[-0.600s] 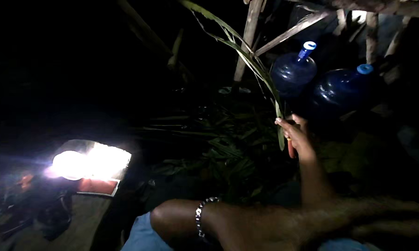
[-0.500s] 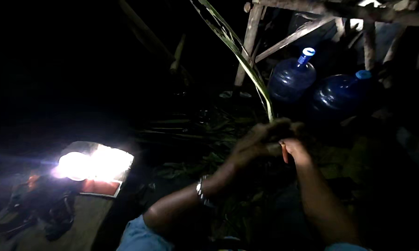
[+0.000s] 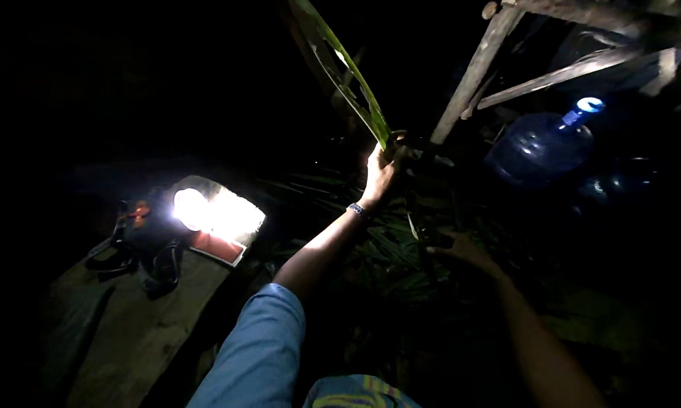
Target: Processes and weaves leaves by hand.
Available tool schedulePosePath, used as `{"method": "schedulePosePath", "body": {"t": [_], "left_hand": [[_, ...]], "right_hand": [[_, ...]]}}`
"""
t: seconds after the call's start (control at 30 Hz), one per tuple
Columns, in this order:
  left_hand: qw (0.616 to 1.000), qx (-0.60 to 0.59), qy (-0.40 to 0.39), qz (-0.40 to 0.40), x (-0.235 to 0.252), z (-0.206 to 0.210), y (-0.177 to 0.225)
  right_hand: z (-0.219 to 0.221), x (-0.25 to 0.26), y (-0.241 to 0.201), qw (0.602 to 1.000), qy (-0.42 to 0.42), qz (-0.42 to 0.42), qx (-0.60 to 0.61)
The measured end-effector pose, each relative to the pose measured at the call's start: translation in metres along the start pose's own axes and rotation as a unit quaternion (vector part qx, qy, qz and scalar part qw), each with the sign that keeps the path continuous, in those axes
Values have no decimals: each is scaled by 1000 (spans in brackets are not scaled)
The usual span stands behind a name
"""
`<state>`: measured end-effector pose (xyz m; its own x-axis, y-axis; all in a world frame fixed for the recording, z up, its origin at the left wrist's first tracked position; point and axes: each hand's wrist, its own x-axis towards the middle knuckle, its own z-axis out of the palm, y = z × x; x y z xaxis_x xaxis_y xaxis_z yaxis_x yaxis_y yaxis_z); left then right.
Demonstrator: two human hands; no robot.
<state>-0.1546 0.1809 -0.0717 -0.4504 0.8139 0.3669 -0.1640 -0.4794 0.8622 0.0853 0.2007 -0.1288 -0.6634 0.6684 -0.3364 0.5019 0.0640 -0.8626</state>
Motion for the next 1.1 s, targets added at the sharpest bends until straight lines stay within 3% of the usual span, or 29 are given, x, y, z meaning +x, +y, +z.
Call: {"method": "schedulePosePath", "body": {"t": [0.1, 0.23, 0.37, 0.47, 0.5, 0.57, 0.63, 0.73, 0.93, 1.1], "left_hand": [[983, 163, 4, 83, 1, -19, -9], [892, 452, 10, 16, -1, -21, 22], [869, 491, -60, 24, -19, -26, 33], [822, 537, -148, -116, -46, -29, 7], [812, 525, -182, -177, -50, -30, -9], [838, 438, -222, -239, -58, -32, -44], [875, 348, -251, -222, -66, -28, -67], [884, 310, -284, -203, -71, -19, -75], [891, 197, -297, -281, -77, -23, -69], [908, 191, -270, -255, -67, -23, -45]], "right_hand": [[-4, -1, -3, 996, 81, 2, -48], [-8, 1, -4, 989, 144, -25, -14], [0, -9, -18, 981, 133, -93, 102], [10, -4, -9, 960, 99, -200, 170], [12, -1, -8, 956, 72, -206, 194], [15, 1, -10, 965, 50, -153, 206], [17, 2, -10, 980, 70, -49, 177], [16, 2, -4, 983, 99, 43, 148], [15, 3, 3, 964, 121, 21, 237], [26, 7, -9, 963, 88, 15, 253]]}}
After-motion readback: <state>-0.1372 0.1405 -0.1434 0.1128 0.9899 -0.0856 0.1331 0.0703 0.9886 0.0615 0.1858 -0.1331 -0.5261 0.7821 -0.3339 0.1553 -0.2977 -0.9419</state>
